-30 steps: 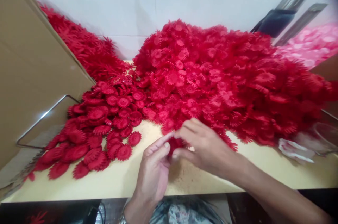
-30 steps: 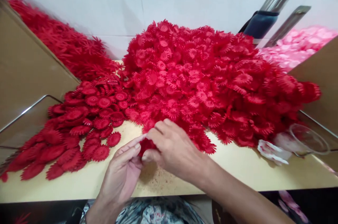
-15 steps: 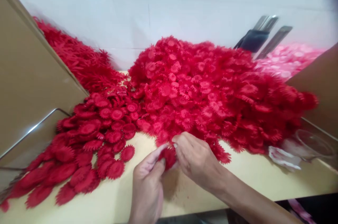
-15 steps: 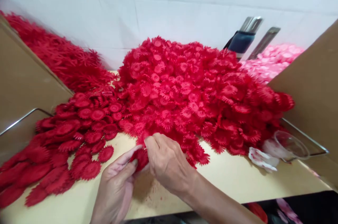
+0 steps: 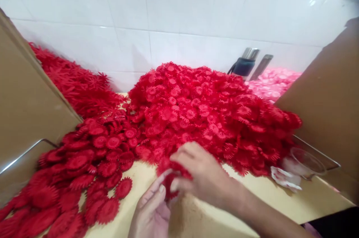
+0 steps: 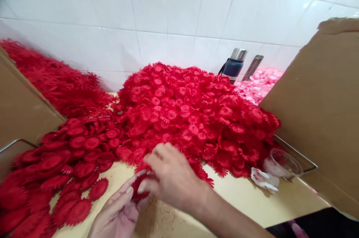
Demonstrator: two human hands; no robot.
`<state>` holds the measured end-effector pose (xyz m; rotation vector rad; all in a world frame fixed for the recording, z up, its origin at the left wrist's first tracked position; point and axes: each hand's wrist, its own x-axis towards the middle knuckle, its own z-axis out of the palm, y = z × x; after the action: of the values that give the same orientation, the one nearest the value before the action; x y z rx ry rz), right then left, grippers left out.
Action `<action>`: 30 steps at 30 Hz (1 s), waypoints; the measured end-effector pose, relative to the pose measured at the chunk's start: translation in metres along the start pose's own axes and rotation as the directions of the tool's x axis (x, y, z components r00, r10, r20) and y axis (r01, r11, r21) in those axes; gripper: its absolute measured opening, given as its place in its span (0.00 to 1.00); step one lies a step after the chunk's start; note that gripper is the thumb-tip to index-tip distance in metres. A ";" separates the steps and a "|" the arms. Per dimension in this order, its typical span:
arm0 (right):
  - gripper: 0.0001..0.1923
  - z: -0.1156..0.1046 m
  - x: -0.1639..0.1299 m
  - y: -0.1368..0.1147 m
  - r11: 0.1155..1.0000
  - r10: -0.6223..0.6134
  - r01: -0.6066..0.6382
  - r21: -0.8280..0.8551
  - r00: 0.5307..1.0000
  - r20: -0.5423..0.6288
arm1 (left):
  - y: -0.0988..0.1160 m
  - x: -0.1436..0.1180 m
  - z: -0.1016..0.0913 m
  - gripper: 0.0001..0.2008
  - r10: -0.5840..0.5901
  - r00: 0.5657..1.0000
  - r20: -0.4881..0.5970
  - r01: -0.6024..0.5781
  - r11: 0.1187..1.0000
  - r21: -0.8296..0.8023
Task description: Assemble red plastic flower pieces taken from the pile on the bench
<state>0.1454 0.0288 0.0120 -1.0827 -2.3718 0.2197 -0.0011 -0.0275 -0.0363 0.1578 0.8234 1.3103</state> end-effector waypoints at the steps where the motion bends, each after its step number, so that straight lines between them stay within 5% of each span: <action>1: 0.08 0.010 -0.006 -0.008 0.997 0.018 -0.024 0.073 0.996 0.086 | -0.002 0.001 -0.001 0.11 -0.004 1.000 0.005 0.004 0.999 0.032; 4: 0.06 0.028 -0.015 -0.017 0.970 0.049 -0.092 0.224 0.980 0.191 | -0.008 0.002 -0.004 0.13 -0.015 0.999 0.040 0.010 0.991 0.134; 10: 0.09 0.027 -0.016 -0.012 0.970 -0.014 -0.014 0.242 0.993 0.113 | -0.011 0.001 -0.006 0.16 0.012 0.999 0.030 -0.018 0.981 0.193; 18: 0.09 0.040 -0.022 -0.025 0.997 -0.051 0.041 -0.071 0.989 -0.138 | -0.007 0.002 -0.008 0.15 0.112 0.990 -0.081 -0.093 0.974 0.209; 21: 0.13 0.019 -0.010 0.000 0.980 -0.078 0.003 -0.197 0.923 -0.377 | -0.004 0.001 -0.010 0.14 0.095 0.993 -0.073 -0.080 0.980 0.185; 24: 0.16 -0.024 0.005 0.042 0.955 0.001 -0.149 -0.258 0.868 -0.496 | -0.001 -0.004 -0.006 0.10 0.059 0.996 -0.067 -0.047 0.986 0.162; 26: 0.15 -0.047 0.009 0.062 0.828 0.066 -0.326 -0.456 0.864 -0.498 | 0.001 -0.008 -0.001 0.08 0.066 0.997 -0.047 -0.060 0.990 0.124; 27: 0.14 -0.053 0.010 0.066 0.803 0.052 -0.319 -0.503 0.879 -0.474 | 0.001 -0.009 0.001 0.07 0.070 0.997 -0.029 -0.067 0.993 0.100; 30: 0.14 -0.042 0.001 0.051 0.909 -0.018 -0.139 -0.394 0.929 -0.369 | 0.000 -0.011 0.006 0.07 0.056 0.998 0.026 -0.057 0.998 0.034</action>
<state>0.2001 0.0611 0.0307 -1.2606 -2.0877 -0.4550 0.0017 -0.0354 -0.0269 0.2258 0.8258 1.3447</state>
